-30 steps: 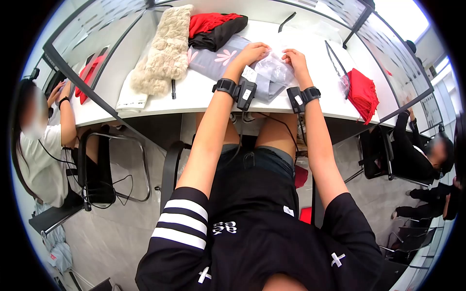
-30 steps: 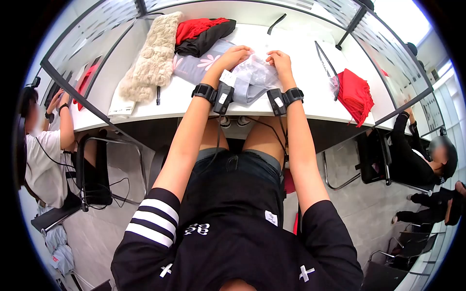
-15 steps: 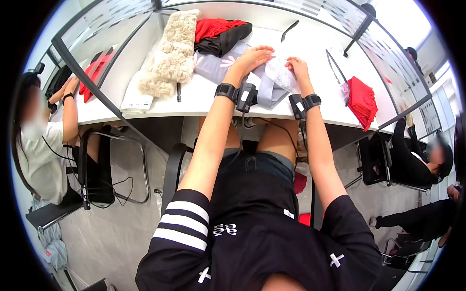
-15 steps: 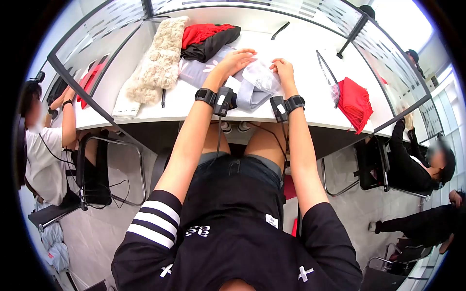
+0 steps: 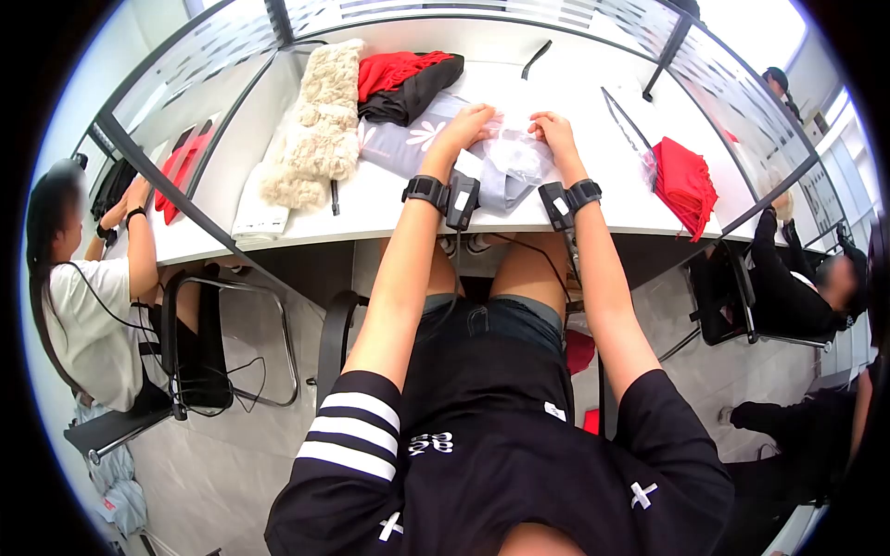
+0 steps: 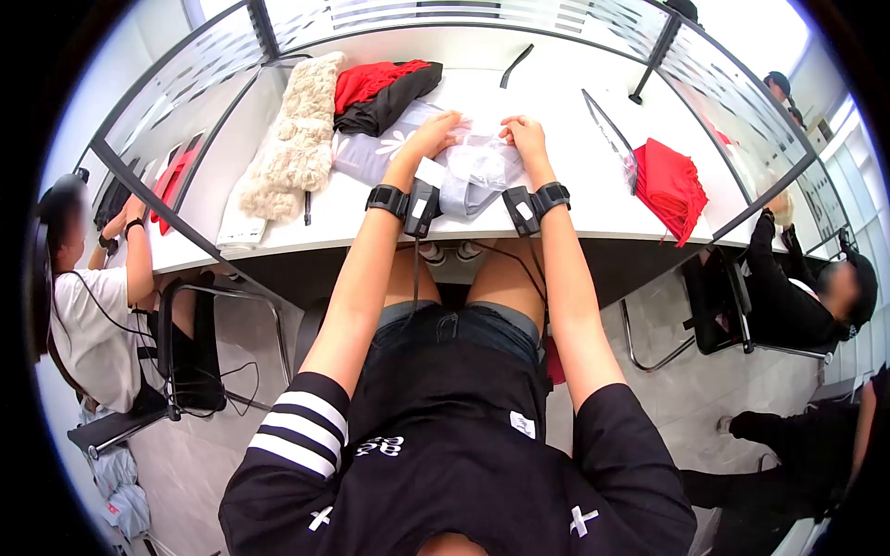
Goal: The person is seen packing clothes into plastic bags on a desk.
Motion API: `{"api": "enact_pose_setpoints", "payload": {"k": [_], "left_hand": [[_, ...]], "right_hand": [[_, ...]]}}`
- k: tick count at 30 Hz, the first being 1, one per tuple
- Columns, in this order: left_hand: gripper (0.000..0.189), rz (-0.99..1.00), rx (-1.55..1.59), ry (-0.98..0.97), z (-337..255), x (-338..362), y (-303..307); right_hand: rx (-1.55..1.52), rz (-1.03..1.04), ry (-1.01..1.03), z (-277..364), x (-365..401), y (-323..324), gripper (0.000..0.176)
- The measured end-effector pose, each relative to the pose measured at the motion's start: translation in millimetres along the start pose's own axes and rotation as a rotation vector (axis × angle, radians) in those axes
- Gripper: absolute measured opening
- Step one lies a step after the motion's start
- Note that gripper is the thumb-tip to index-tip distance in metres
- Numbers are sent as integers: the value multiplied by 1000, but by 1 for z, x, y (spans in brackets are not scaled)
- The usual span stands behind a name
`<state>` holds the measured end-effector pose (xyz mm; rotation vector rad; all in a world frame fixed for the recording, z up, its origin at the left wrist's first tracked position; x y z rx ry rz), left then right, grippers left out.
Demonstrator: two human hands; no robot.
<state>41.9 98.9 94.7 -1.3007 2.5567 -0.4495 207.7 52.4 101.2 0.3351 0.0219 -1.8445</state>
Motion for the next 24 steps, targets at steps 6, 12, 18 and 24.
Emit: {"api": "enact_pose_setpoints", "payload": {"k": [6, 12, 18, 24], "left_hand": [[23, -30, -499, -173, -20, 11, -12], [16, 62, -66, -93, -14, 4, -2], [12, 189, 209, -86, -16, 5, -6], [16, 92, 69, -78, -14, 6, -8]], "right_hand": [[20, -21, -14, 3, 4, 0, 18], [29, -9, 2, 2, 3, -1, 18], [38, -9, 8, 4, 4, 0, 18], [29, -12, 12, 2, 3, 0, 18]]}}
Point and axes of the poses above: each hand's wrist, its own x-axis away from the middle knuckle, its own y-axis out of the back of the hand, z = x × y, the point moved 6 cm from there along -x, towards the middle knuckle, and after that the axes turned 7 degrees about x, right-handed, at the moved point
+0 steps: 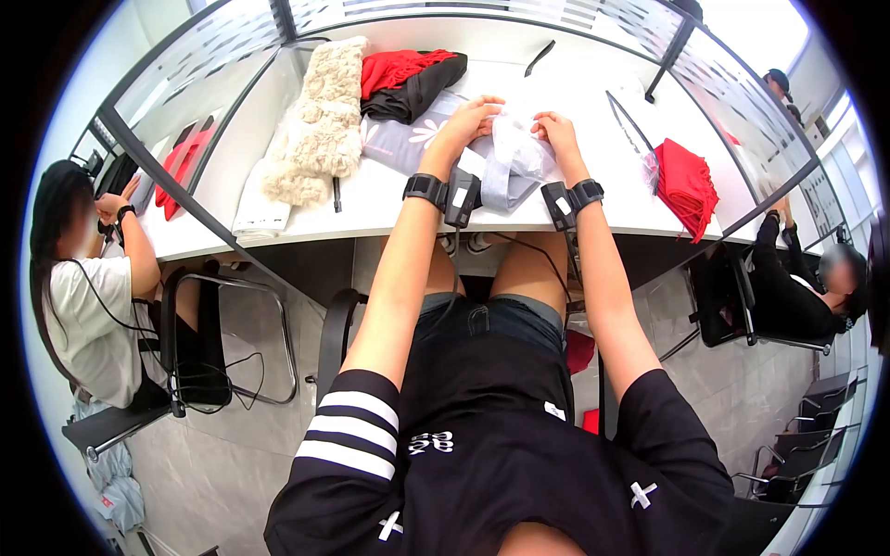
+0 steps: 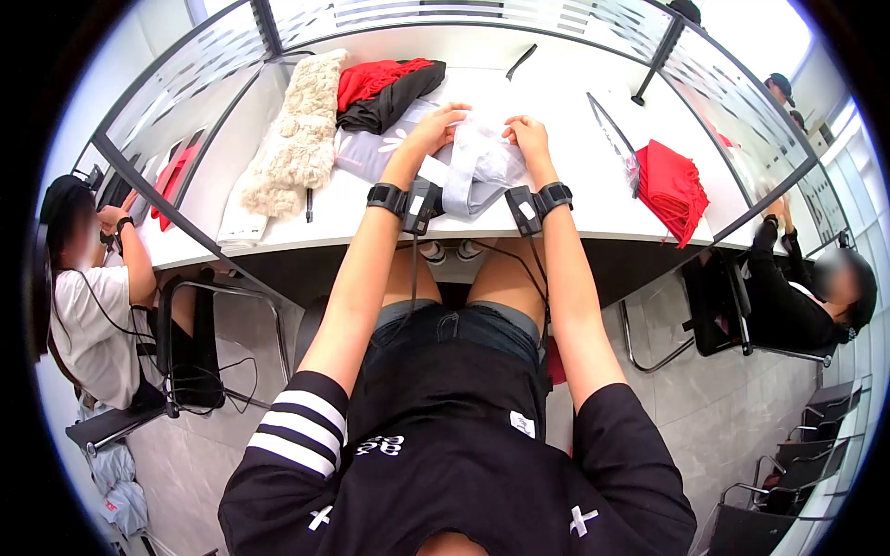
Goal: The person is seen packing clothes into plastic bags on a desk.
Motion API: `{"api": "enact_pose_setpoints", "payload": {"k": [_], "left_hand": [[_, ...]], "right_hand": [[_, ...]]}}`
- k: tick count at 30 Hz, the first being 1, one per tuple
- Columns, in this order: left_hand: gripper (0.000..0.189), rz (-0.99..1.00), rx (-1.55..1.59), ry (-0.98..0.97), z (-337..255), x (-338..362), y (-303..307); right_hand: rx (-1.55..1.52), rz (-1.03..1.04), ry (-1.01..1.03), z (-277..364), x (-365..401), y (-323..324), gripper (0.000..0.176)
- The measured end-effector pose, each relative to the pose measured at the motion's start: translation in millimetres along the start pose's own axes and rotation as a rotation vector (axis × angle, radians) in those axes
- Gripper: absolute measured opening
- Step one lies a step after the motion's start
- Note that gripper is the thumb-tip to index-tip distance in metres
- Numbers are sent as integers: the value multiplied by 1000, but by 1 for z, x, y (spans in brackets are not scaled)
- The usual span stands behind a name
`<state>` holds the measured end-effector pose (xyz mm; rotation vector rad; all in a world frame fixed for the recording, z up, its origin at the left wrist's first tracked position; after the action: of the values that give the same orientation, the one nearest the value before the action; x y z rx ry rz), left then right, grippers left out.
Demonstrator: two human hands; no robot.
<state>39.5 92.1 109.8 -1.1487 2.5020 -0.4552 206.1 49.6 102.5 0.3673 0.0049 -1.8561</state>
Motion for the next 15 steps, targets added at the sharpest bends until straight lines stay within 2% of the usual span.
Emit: {"api": "enact_pose_setpoints", "payload": {"k": [15], "left_hand": [[13, 16, -73, -25, 0, 1, 4]], "right_hand": [[-24, -8, -21, -2, -1, 0, 18]]}}
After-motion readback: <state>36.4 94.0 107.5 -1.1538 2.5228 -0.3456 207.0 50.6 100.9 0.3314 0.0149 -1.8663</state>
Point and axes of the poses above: each hand's wrist, its own x-axis away from the middle knuckle, its own y-axis out of the back of the hand, z = x × y, the point moved 6 cm from there along -x, towards the middle knuckle, and after that the axes turned 7 degrees about x, right-handed, at the moved point
